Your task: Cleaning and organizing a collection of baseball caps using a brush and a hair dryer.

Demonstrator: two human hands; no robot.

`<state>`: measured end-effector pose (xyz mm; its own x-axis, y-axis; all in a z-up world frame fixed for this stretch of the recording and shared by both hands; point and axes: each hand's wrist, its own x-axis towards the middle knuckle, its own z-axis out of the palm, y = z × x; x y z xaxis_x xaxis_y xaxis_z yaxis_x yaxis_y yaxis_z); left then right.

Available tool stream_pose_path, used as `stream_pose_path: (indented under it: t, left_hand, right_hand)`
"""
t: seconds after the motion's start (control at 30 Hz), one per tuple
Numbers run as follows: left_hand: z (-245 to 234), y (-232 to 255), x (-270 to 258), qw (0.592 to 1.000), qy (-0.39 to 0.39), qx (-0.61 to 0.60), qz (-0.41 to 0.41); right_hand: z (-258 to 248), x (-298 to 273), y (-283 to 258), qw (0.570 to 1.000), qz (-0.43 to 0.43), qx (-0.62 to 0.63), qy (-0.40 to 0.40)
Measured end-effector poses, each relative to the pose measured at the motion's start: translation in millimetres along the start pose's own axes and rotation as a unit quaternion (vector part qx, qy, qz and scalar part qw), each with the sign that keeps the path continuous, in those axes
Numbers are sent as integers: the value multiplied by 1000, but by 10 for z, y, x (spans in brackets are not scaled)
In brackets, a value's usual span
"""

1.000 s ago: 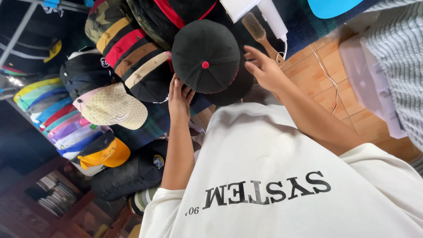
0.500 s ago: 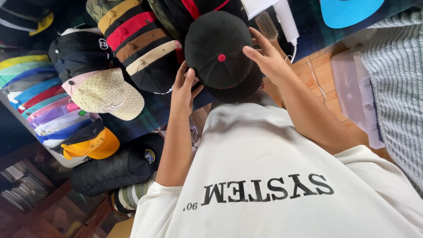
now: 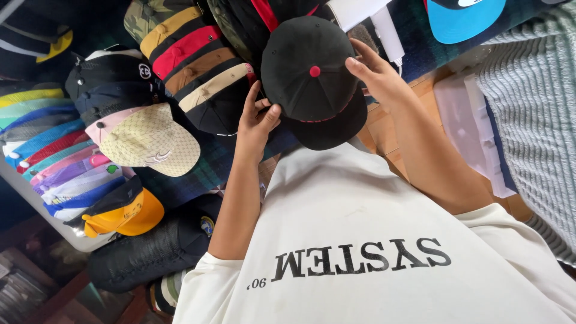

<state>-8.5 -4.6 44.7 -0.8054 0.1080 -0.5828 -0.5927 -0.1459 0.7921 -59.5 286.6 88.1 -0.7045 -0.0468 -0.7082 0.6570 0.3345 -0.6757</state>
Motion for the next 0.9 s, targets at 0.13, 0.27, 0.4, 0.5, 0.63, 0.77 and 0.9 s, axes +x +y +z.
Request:
stream_pose_path:
  t: [0.13, 0.27, 0.4, 0.5, 0.63, 0.77, 0.9]
  left_hand:
    - [-142, -99, 52, 990, -85, -46, 106]
    - [-245, 10, 52, 980, -127, -28, 154]
    - [-286, 247, 25, 969, -169, -27, 179]
    - [-331, 356, 13, 962, -182, -1, 202]
    - [-360, 380, 69, 952, -184, 9, 243]
    - [-325, 101, 261, 927, -226, -84, 288]
    - [-167, -79, 315, 892, -305, -272, 194]
  right_hand:
    - [-50, -118, -92, 1000, -28, -1, -12]
    - [-175, -67, 83, 995, -59, 74, -16]
    - [-277, -175, 78, 974, -150, 149, -82]
    - [-325, -140, 228, 941, -221, 217, -135]
    - [-195, -124, 328, 901, -271, 320, -114]
    - [36, -133, 498, 869, -269, 406, -93]
    - [270, -175, 574, 848, -311, 424, -68]
